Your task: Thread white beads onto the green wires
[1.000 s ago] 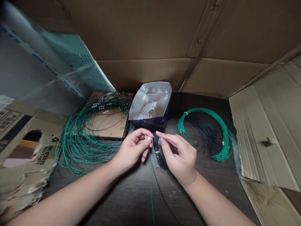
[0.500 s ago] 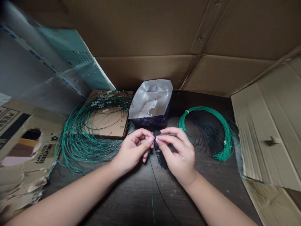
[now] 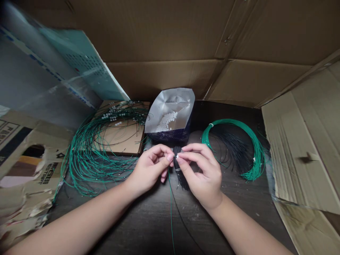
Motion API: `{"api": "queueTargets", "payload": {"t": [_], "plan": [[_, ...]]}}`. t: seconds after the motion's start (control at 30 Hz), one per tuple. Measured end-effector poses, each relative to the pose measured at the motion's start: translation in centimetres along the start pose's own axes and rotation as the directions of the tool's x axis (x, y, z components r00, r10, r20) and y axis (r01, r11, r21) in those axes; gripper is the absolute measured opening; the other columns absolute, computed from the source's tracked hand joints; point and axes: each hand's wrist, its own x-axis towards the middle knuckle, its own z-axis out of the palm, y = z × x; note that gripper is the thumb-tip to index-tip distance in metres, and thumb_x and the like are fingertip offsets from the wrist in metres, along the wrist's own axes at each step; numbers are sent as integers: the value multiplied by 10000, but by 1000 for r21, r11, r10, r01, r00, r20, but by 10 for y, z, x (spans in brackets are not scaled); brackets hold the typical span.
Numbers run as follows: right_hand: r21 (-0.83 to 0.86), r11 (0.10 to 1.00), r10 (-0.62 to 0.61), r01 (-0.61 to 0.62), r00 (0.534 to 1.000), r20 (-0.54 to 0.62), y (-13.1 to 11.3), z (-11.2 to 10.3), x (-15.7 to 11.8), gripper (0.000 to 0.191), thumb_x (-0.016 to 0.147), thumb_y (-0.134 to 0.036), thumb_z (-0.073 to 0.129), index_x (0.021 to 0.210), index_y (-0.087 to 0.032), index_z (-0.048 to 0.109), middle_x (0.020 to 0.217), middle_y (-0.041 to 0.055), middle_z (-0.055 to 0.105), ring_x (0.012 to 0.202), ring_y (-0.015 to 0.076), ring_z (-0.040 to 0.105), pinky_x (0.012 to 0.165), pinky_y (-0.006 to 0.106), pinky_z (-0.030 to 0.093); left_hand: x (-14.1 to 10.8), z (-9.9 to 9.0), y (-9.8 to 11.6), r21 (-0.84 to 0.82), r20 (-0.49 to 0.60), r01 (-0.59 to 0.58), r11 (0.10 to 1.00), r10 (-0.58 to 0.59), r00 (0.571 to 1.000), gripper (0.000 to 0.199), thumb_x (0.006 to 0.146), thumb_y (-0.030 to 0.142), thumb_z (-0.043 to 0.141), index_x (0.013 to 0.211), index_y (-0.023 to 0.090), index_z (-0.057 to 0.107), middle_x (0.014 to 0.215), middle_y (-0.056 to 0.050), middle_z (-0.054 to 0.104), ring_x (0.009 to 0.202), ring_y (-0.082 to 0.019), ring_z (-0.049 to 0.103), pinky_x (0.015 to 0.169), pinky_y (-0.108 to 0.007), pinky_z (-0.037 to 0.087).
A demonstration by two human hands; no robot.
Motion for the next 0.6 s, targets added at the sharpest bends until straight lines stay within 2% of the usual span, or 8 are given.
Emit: {"api": "queueTargets", "payload": {"t": [0.27,0.6], "plan": [[-15,999,30,-29,999,36,-2,0,0,154,890,-99,766,980,-223,755,1027,60,700,922,195,702,730,327,604,0,0,-2,-6,-6,-8,1000,8,1000,441,831,537,815,914,147,627,732,38,622,423,-30,484,374,-145,444],[-71,997,-13,17,998,55,-3,-3,1,144,891,-84,745,956,-210,718,1025,61,692,917,185,688,745,325,592,-2,1,-1,52,-21,-2,999,3,1000,401,849,514,785,912,155,620,695,49,591,407,-40,466,363,-161,408]]}}
